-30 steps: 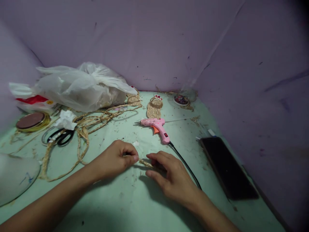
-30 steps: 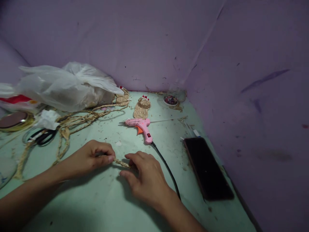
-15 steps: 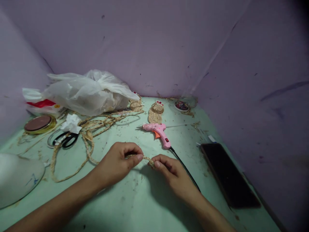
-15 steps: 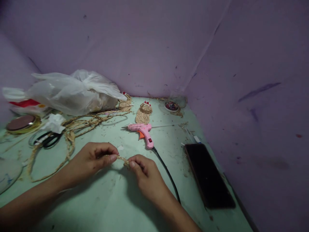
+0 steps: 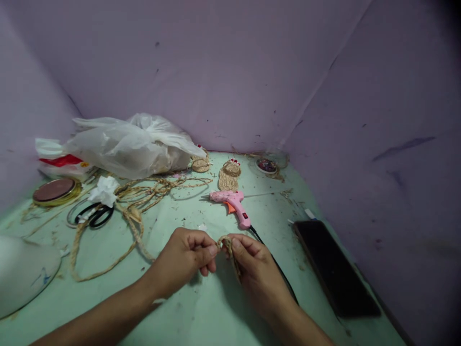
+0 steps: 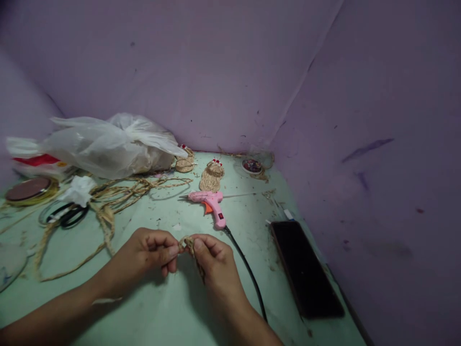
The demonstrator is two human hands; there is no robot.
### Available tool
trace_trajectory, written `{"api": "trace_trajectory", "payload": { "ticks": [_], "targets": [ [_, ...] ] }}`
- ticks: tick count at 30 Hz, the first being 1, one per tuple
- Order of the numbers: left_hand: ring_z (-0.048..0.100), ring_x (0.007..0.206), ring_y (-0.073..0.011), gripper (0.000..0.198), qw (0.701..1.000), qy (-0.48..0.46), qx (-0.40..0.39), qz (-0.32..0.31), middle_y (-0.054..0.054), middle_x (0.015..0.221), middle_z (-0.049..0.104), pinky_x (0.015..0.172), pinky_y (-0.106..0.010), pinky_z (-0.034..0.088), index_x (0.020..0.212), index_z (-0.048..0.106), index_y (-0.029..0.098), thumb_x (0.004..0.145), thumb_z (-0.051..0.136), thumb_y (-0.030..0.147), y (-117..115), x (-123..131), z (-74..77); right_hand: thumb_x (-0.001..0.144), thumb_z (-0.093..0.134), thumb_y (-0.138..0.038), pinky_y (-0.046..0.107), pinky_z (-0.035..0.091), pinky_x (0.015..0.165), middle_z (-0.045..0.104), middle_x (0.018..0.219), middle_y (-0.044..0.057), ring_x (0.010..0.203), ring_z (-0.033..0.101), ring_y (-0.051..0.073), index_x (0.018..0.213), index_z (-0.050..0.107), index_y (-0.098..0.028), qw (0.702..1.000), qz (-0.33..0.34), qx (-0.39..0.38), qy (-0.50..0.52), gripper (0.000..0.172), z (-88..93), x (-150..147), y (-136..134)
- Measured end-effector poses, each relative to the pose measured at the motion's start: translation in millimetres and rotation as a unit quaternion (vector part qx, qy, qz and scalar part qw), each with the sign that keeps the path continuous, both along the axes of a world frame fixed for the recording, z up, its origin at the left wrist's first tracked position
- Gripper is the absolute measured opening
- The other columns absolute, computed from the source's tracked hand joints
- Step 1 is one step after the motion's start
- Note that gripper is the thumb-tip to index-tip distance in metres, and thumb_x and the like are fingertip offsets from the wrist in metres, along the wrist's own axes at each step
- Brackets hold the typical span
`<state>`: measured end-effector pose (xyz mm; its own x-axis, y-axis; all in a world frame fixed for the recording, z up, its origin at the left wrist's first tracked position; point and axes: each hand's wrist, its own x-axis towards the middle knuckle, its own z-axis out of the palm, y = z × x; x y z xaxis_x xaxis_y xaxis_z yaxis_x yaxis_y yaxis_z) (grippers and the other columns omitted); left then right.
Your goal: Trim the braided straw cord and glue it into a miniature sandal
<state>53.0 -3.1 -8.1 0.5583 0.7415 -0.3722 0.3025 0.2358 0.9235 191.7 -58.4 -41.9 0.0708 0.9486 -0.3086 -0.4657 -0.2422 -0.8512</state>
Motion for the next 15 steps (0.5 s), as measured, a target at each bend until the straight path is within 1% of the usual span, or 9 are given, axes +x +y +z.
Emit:
{"api": "trace_trajectory", "payload": {
  "ticks": [4, 7, 9, 11, 13, 15],
  "targets": [
    [0.047, 0.046, -0.0083, 0.025, 0.999, -0.03, -0.04, 0.015, -0.001, 0.05, 0.058, 0.048, -0.021, 0.034, 0.057, 0.059, 0.011, 0.061, 0.062, 0.036, 0, 1, -4.3, 0.068, 0.067, -0.036, 0.023, 0.039, 0.057, 0.058, 0.062, -0.001, 0.057, 0.051, 0.011, 0.071, 0.063, -0.017, 0.997, -0.025, 0.011, 0.066, 0.019, 2.7, -8, 0],
    [0.045, 0.044, -0.0067, 0.028, 0.992, -0.057, -0.106, 0.037, -0.001, 0.049, 0.057, 0.045, -0.021, 0.031, 0.054, 0.06, 0.011, 0.055, 0.068, 0.038, 0, 2, -8.2, 0.068, 0.067, -0.035, 0.023, 0.041, 0.056, 0.057, 0.061, -0.001, 0.056, 0.052, 0.011, 0.068, 0.062, -0.018, 0.995, -0.025, 0.015, 0.091, 0.017, 4.4, -12, 0],
    [0.044, 0.041, -0.0063, 0.032, 0.982, -0.072, -0.167, 0.044, -0.001, 0.047, 0.056, 0.043, -0.02, 0.028, 0.053, 0.058, 0.011, 0.052, 0.071, 0.039, 0, 3, -12.0, 0.067, 0.068, -0.034, 0.024, 0.042, 0.054, 0.057, 0.059, 0.0, 0.054, 0.052, 0.012, 0.069, 0.062, -0.019, 0.993, -0.011, 0.01, 0.116, 0.017, 5.4, -14, 0],
    [0.047, 0.041, -0.0074, 0.035, 0.971, -0.086, -0.216, 0.051, 0.0, 0.047, 0.056, 0.043, -0.02, 0.029, 0.053, 0.055, 0.011, 0.049, 0.073, 0.04, 0, 4, -15.9, 0.065, 0.069, -0.035, 0.025, 0.043, 0.053, 0.058, 0.059, 0.0, 0.053, 0.052, 0.013, 0.07, 0.062, -0.018, 0.991, 0.002, 0.003, 0.137, 0.019, 5.8, -15, 0],
    [0.05, 0.043, -0.0089, 0.038, 0.963, -0.098, -0.247, 0.051, 0.0, 0.048, 0.055, 0.046, -0.021, 0.031, 0.055, 0.051, 0.012, 0.046, 0.075, 0.039, 0, 4, -19.3, 0.064, 0.07, -0.035, 0.025, 0.043, 0.053, 0.057, 0.059, 0.0, 0.054, 0.052, 0.013, 0.07, 0.063, -0.018, 0.989, 0.004, -0.003, 0.148, 0.02, 5.4, -16, 0],
    [0.049, 0.043, -0.0082, 0.04, 0.96, -0.102, -0.255, 0.047, 0.002, 0.049, 0.054, 0.046, -0.02, 0.03, 0.057, 0.048, 0.013, 0.044, 0.076, 0.038, 2, 5, -22.3, 0.065, 0.07, -0.033, 0.022, 0.042, 0.054, 0.057, 0.059, 0.0, 0.057, 0.052, 0.012, 0.07, 0.063, -0.017, 0.989, -0.002, -0.005, 0.149, 0.018, 4.2, -16, 0]
  ]
}}
